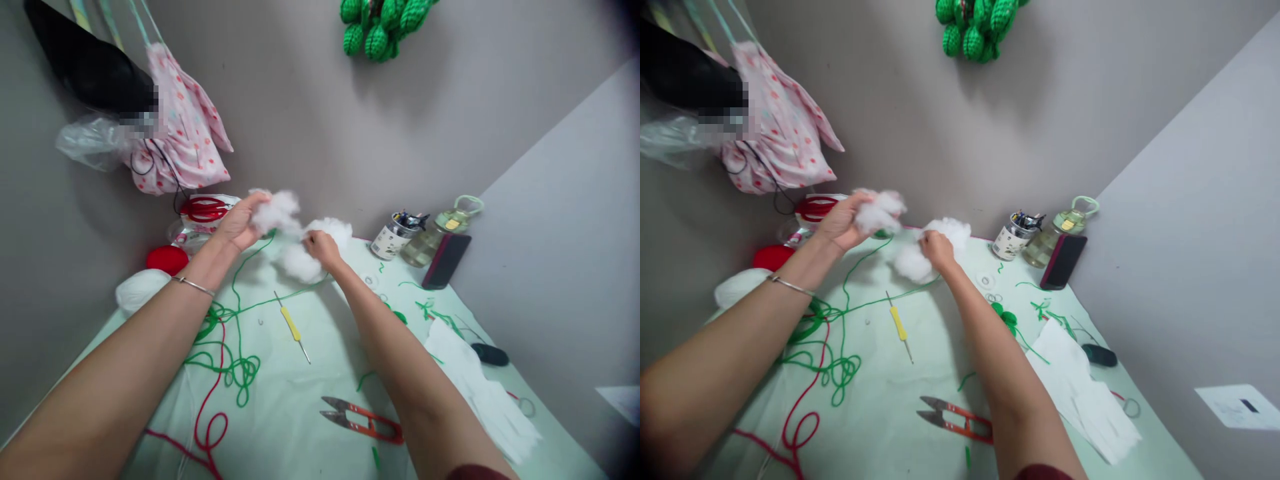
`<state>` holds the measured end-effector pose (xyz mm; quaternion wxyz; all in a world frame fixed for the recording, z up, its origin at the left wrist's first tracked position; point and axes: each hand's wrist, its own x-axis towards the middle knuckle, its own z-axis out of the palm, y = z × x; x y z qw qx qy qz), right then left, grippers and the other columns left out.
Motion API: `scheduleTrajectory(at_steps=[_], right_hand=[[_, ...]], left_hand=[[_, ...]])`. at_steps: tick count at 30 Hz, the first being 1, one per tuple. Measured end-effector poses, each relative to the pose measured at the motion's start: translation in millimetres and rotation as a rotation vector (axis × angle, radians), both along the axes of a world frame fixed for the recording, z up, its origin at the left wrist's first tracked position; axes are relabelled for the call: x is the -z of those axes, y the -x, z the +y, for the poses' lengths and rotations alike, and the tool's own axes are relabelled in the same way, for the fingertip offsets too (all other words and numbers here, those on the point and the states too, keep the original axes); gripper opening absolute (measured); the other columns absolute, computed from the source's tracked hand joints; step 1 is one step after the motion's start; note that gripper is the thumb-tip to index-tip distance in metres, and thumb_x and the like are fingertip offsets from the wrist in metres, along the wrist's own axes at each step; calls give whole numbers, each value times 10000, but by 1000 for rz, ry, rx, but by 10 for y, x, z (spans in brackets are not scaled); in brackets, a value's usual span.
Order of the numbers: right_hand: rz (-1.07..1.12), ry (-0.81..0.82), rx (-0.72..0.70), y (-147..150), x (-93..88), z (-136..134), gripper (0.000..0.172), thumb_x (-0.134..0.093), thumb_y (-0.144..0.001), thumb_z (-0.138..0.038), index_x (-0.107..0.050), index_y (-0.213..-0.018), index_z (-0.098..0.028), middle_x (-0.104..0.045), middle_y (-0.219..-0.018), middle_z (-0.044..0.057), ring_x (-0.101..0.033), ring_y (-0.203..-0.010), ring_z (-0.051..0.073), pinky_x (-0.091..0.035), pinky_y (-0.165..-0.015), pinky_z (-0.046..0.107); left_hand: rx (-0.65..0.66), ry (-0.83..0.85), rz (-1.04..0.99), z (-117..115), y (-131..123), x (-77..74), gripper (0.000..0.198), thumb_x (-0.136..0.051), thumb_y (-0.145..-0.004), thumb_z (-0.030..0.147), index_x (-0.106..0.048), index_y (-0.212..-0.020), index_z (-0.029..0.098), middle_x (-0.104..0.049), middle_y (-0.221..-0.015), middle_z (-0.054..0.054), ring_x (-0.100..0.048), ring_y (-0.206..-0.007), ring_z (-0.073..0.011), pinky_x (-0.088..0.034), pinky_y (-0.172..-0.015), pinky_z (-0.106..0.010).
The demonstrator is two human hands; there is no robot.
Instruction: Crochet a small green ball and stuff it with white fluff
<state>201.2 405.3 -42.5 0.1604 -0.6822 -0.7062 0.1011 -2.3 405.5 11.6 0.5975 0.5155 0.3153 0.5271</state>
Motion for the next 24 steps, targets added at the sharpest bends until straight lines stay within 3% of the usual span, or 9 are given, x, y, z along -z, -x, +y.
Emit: scheduleTrajectory(at_steps=[3, 7, 10, 12, 15, 17, 20, 22, 24], right_hand=[[160, 20, 36, -37, -104, -54, 384, -672, -1003, -394, -633, -1323, -185, -675, -1320, 103, -699, -1125, 247, -615, -952, 469], [381, 7, 4, -95, -461, -375, 433, -529, -1041, -388, -601, -1370, -115, -750, -1025, 94, -683, -866, 177, -574, -846, 361], [537, 47, -100, -162, -765, -849, 412, -535, -946, -291, -657, -1323, -176, -758, -1093, 79, -618, -773, 130, -529, -756, 292], [644, 87, -189, -211, -932, -1255, 402, -580, -874, -267, -706, -1252, -222, -756, -1153, 68, -595, -767, 123, -510, -732, 281], [1104, 221, -295, -285, -1096, -1905, 358, -727, -827, -354, -748, -1174, -264, -762, -1056, 73, -519, -676, 127, -429, -621, 289], [1223, 274, -304, -324, -1132, -2295, 312, -760, -831, -439, -775, -1101, -284, -750, -892, 51, -365, -523, 95, -293, -508, 283], [1303, 377, -458, -318, -1060, -2715, 257, -750, -867, -511, -777, -914, -260, -683, -658, 7, -259, -431, 65, -186, -458, 273], [1241, 510, -507, -248, -942, -2865, 307, -770, -851, -531, -770, -909, -230, -688, -649, 14, -276, -422, 65, -167, -442, 272], [1183, 560, -453, -136, -801, -2931, 338, -747, -880, -523, -755, -1013, -213, -706, -714, 17, -258, -440, 52, -158, -456, 263]], left_hand=[[-26, 39, -197, -193, 106, -163, 169, -602, -933, 280, -579, -782, 208, -687, -876, -30, -705, -965, -191, -600, -843, -345], [13, 141, -290, -443, 120, -281, 308, -637, -947, 210, -492, -676, 199, -498, -657, 30, -494, -557, -77, -480, -531, -174], [55, 212, -306, -636, 126, -329, 318, -661, -986, 321, -592, -715, 170, -466, -635, 37, -339, -461, -51, -299, -374, -151], [62, 232, -321, -773, 151, -348, 250, -722, -954, 364, -692, -838, 144, -511, -664, 29, -383, -480, -52, -327, -382, -149], [69, 224, -334, -964, 192, -347, 146, -837, -803, 158, -735, -906, 142, -613, -765, 14, -514, -586, -56, -454, -497, -141], [81, 217, -320, -1077, 183, -328, 154, -818, -736, 54, -719, -817, 140, -666, -817, -4, -566, -647, -65, -472, -527, -139], [110, 215, -278, -1279, 85, -290, 80, -730, -804, 110, -702, -740, 148, -724, -855, -55, -643, -742, -114, -541, -601, -184], [157, 204, -244, -1469, -19, -264, 113, -670, -837, 158, -698, -728, 164, -767, -938, -97, -703, -865, -179, -612, -742, -280], [232, 187, -191, -1702, -128, -225, 104, -660, -836, 204, -727, -768, 164, -793, -1029, -142, -732, -974, -252, -625, -828, -374]])
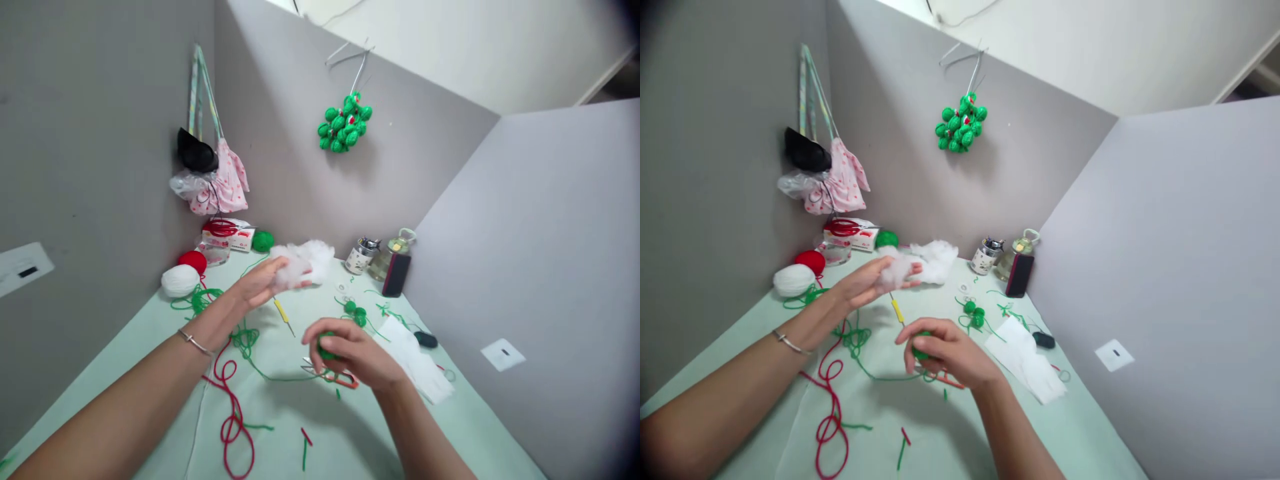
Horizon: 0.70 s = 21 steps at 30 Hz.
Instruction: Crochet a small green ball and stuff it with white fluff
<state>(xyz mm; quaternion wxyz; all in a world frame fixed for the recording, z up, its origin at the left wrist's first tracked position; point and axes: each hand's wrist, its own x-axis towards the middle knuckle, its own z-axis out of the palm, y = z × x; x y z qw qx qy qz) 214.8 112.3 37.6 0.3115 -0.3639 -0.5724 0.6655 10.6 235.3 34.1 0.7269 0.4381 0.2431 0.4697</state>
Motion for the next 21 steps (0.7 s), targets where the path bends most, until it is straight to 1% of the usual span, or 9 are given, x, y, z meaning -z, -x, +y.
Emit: scheduleTrajectory(at_steps=[1, 3, 5, 7, 11, 13, 16, 19, 21], right_hand=[[-4, -10, 55, 63, 69, -12, 371, -723, -895, -548, -743, -1020, -199, -681, -709, 5, -229, -445, 44, -141, -455, 259], [57, -26, 183, 178, 196, -18, 462, -695, -879, -634, -707, -975, -182, -609, -649, -29, -171, -441, 32, -97, -451, 248], [104, -24, 323, 264, 305, -27, 460, -717, -832, -644, -643, -868, -191, -529, -594, -67, -162, -441, 28, -110, -453, 233], [98, -18, 355, 315, 401, -54, 458, -726, -794, -633, -560, -767, -206, -495, -560, -80, -168, -432, 25, -119, -453, 225], [64, -28, 395, 364, 553, -141, 392, -709, -795, -530, -482, -707, -223, -471, -521, -82, -198, -431, 34, -130, -457, 219], [54, -54, 423, 376, 604, -166, 390, -696, -805, -522, -459, -698, -232, -411, -497, -97, -201, -442, 47, -117, -457, 219], [43, -84, 417, 375, 662, -151, 432, -712, -803, -563, -466, -676, -232, -344, -498, -101, -213, -463, 62, -113, -452, 230], [43, -79, 369, 362, 689, -123, 472, -705, -814, -632, -503, -691, -224, -347, -503, -96, -207, -480, 71, -112, -456, 241], [53, -50, 323, 363, 676, -126, 446, -708, -824, -619, -536, -751, -215, -427, -543, -80, -209, -494, 70, -116, -471, 239]], left_hand=[[33, -14, 31, -126, -51, 30, 102, -672, -823, 221, -740, -781, 159, -800, -1042, -155, -737, -997, -279, -619, -848, -399], [69, -42, 108, -381, -139, 116, 95, -722, -779, 239, -745, -756, 150, -808, -942, -149, -744, -959, -298, -599, -852, -401], [52, -68, 175, -627, -202, 231, 134, -776, -758, 274, -725, -711, 159, -773, -765, -92, -733, -856, -273, -575, -831, -366], [23, -91, 216, -852, -233, 348, 230, -788, -795, 384, -730, -750, 166, -737, -701, -48, -711, -771, -235, -559, -819, -341], [16, -146, 253, -1169, -204, 487, 533, -654, -893, 641, -749, -1184, 204, -778, -923, -55, -704, -707, -195, -568, -816, -349], [16, -180, 280, -1234, -168, 509, 595, -584, -906, 694, -742, -1248, 234, -783, -1004, -85, -731, -782, -234, -585, -807, -375], [-38, -247, 350, -1223, -130, 554, 457, -683, -846, 623, -806, -1114, 274, -781, -1027, -95, -733, -975, -300, -588, -786, -371], [-112, -283, 422, -1157, -119, 641, 323, -744, -799, 532, -811, -1009, 296, -771, -975, -70, -709, -865, -300, -557, -621, -364], [-155, -292, 450, -1119, -107, 696, 278, -741, -834, 464, -781, -1043, 285, -763, -1043, -60, -691, -860, -261, -551, -629, -340]])
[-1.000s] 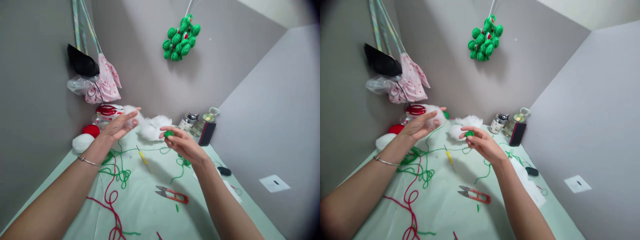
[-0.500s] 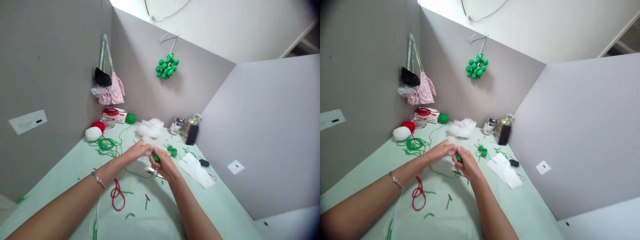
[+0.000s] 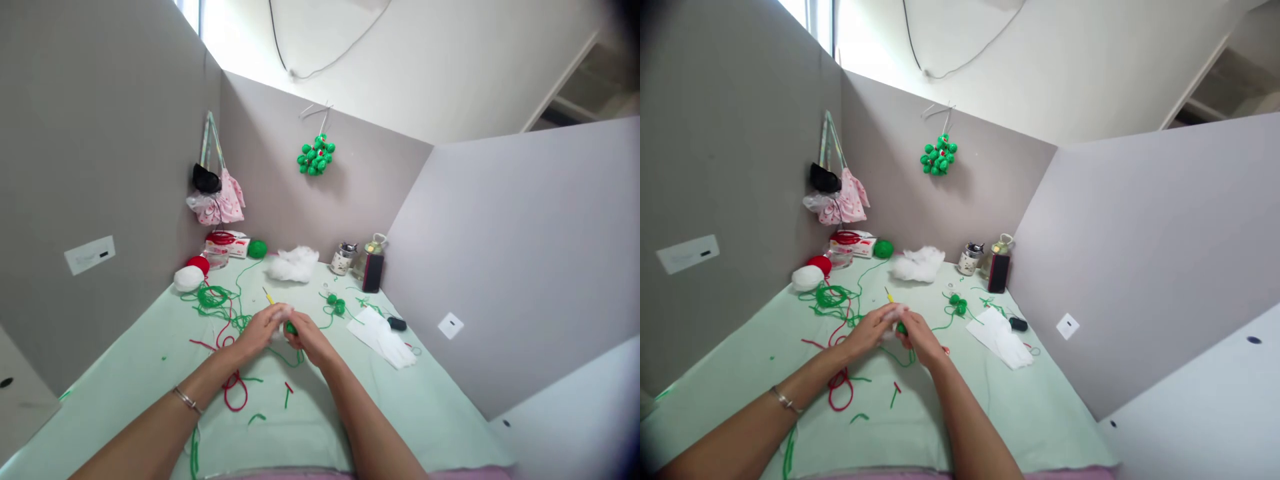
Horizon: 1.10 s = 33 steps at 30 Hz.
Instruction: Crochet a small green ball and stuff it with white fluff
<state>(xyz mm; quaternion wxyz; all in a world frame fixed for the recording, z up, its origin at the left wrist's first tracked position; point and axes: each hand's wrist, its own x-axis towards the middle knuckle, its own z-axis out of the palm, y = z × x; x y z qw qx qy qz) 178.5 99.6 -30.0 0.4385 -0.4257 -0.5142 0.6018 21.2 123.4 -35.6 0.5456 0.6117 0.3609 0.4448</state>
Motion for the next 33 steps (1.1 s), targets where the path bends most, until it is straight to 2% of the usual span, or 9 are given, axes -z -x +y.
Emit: scheduleTrajectory(at_steps=[2, 4, 8, 10, 14, 20, 23, 28, 33], right_hand=[[24, 32, -50, 13, -39, -22, 364, -731, -819, -533, -567, -837, -209, -546, -640, -47, -261, -517, 69, -148, -489, 228], [50, 54, -97, 32, -88, -51, 296, -752, -779, -406, -607, -946, -210, -636, -762, -12, -360, -564, 78, -209, -513, 217], [77, 55, -144, 42, -131, -81, 469, -774, -687, -270, -642, -1136, -228, -694, -835, 10, -462, -635, 103, -290, -554, 217], [70, 43, -120, 21, -108, -64, 466, -803, -698, -304, -645, -1128, -221, -702, -806, 15, -446, -614, 102, -271, -540, 220], [36, -4, -7, -49, -28, 13, 371, -833, -753, -418, -649, -987, -196, -700, -758, 12, -330, -538, 68, -169, -497, 227], [57, -42, 45, -104, -8, 65, 453, -787, -794, -507, -711, -1103, -185, -565, -695, -42, -223, -512, 51, -112, -499, 255], [62, -52, 48, -105, -22, 56, 459, -765, -786, -447, -719, -1169, -197, -601, -782, -7, -271, -543, 61, -125, -510, 260], [-7, -84, 42, -94, -17, 32, 472, -680, -805, -323, -712, -1266, -227, -649, -878, 30, -361, -598, 90, -183, -521, 255], [-135, -163, 35, -62, -3, 12, 429, -591, -850, -322, -697, -1254, -225, -636, -873, 8, -354, -569, 87, -251, -519, 258]], left_hand=[[-30, -4, 16, 32, 26, 33, 281, -721, -907, 404, -729, -1136, 242, -743, -1081, -61, -672, -837, -204, -560, -687, -323], [-46, 10, 37, 64, 64, 44, 287, -680, -981, 386, -681, -1197, 197, -719, -1001, -43, -634, -724, -151, -557, -670, -306], [-76, 58, 59, 138, 139, 41, 270, -637, -1032, 391, -667, -1170, 161, -677, -889, -8, -596, -624, -114, -541, -578, -262], [-104, 86, 53, 171, 168, 39, 266, -647, -1029, 379, -668, -1168, 153, -689, -932, -21, -631, -668, -122, -562, -593, -264], [-146, 139, 22, 198, 208, 36, 303, -640, -1031, 408, -667, -1185, 148, -708, -1012, -49, -677, -761, -151, -599, -660, -304], [-209, 165, 2, 181, 230, 60, 348, -613, -1035, 480, -684, -995, 141, -669, -827, -1, -618, -637, -123, -550, -595, -273], [-213, 148, -2, 171, 231, 56, 344, -619, -1032, 473, -693, -992, 140, -689, -844, -8, -639, -662, -133, -556, -610, -279], [-101, 90, 29, 137, 215, 4, 265, -672, -1012, 366, -671, -1163, 149, -714, -969, -34, -662, -722, -140, -573, -644, -289], [-55, 12, 140, 155, 240, 17, 265, -691, -997, 382, -686, -1124, 150, -687, -880, -5, -635, -681, -137, -560, -647, -295]])
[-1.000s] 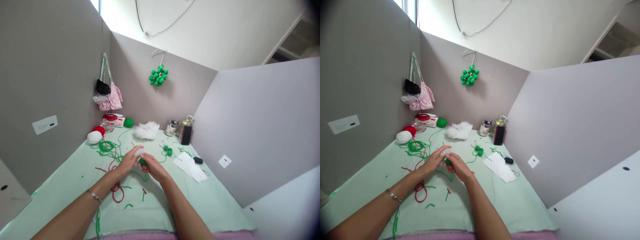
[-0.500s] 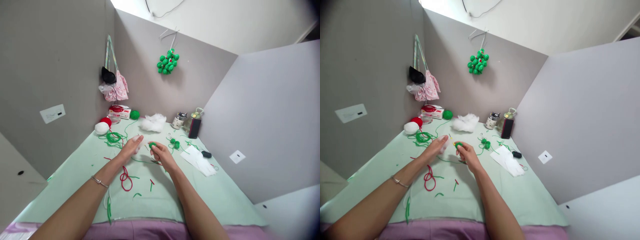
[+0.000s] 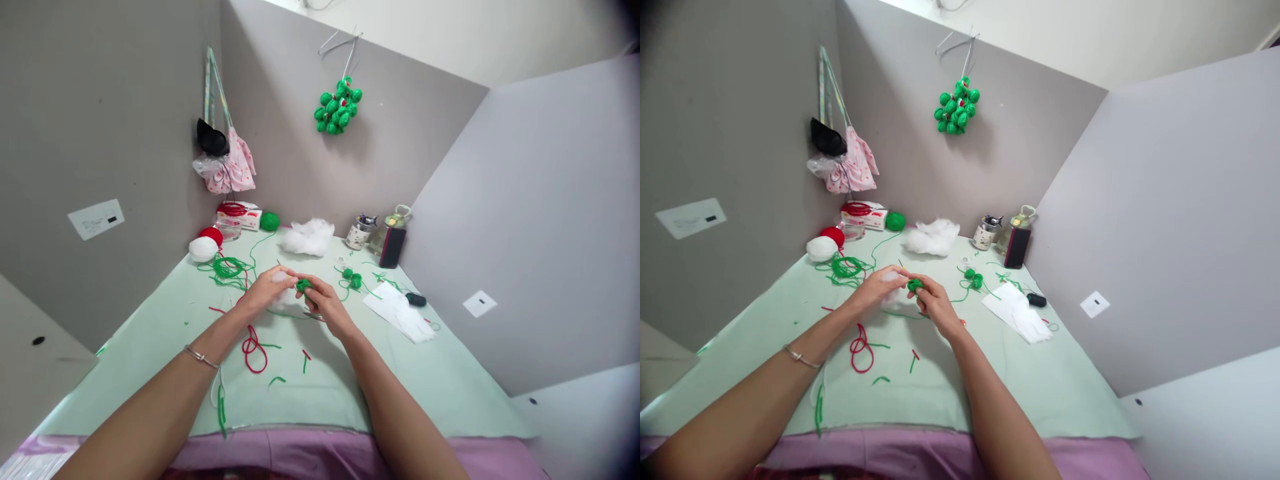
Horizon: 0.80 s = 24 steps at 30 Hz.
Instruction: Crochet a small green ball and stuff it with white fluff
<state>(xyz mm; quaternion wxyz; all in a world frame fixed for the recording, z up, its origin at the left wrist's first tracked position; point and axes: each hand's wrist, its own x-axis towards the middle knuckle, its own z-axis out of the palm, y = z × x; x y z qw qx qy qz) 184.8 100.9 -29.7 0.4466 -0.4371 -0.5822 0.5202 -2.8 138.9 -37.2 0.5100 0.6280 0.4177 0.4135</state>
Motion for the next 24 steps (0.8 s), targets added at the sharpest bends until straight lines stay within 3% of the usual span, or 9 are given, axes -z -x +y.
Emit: scheduleTrajectory(at_steps=[9, 12, 14, 17, 19, 22, 24], right_hand=[[-236, -90, 44, -4, 108, 42, 371, -541, -862, -304, -628, -1210, -210, -650, -818, -12, -413, -597, 123, -344, -550, 259], [-283, -102, 53, -43, 93, 45, 390, -612, -863, -368, -626, -1217, -204, -632, -746, -35, -443, -612, 134, -364, -577, 267], [-309, -114, 64, -85, 54, 43, 360, -699, -830, -413, -676, -1117, -196, -563, -653, -60, -437, -601, 134, -347, -579, 271], [-313, -150, 107, -134, -20, 38, 269, -715, -831, -463, -694, -798, -198, -433, -569, -65, -380, -574, 127, -314, -571, 285], [-273, -198, 163, -132, -64, 28, 335, -667, -864, -501, -651, -702, -208, -493, -637, -28, -418, -619, 137, -351, -602, 294], [-182, -243, 221, -83, -105, 6, 378, -586, -892, -544, -573, -692, -224, -659, -907, 50, -541, -755, 162, -428, -663, 300], [-142, -225, 230, -49, -109, -3, 376, -504, -915, -554, -518, -715, -236, -693, -970, 66, -550, -695, 153, -423, -602, 301]], left_hand=[[54, -101, 254, 63, -29, 96, 261, -700, -993, 369, -707, -1121, 142, -731, -1092, -62, -718, -935, -215, -624, -822, -396], [0, -125, 298, 71, -28, 105, 290, -690, -1000, 371, -700, -1185, 148, -726, -1168, -79, -720, -996, -235, -625, -864, -426], [-80, -147, 315, 83, -10, 103, 303, -680, -1006, 374, -693, -1214, 155, -719, -1204, -88, -716, -1029, -244, -621, -888, -441], [-196, -180, 332, 90, 6, 106, 317, -671, -1011, 378, -683, -1240, 160, -708, -1239, -96, -707, -1063, -254, -614, -911, -456], [-219, -199, 341, 75, -8, 117, 314, -674, -1009, 374, -683, -1238, 160, -708, -1239, -97, -707, -1061, -251, -614, -911, -456], [-177, -221, 343, 22, -57, 141, 293, -678, -1008, 367, -691, -1215, 161, -718, -1206, -92, -713, -1019, -232, -620, -888, -437], [-143, -232, 332, -18, -87, 155, 282, -678, -1009, 366, -694, -1200, 159, -723, -1182, -88, -716, -993, -223, -623, -871, -425]])
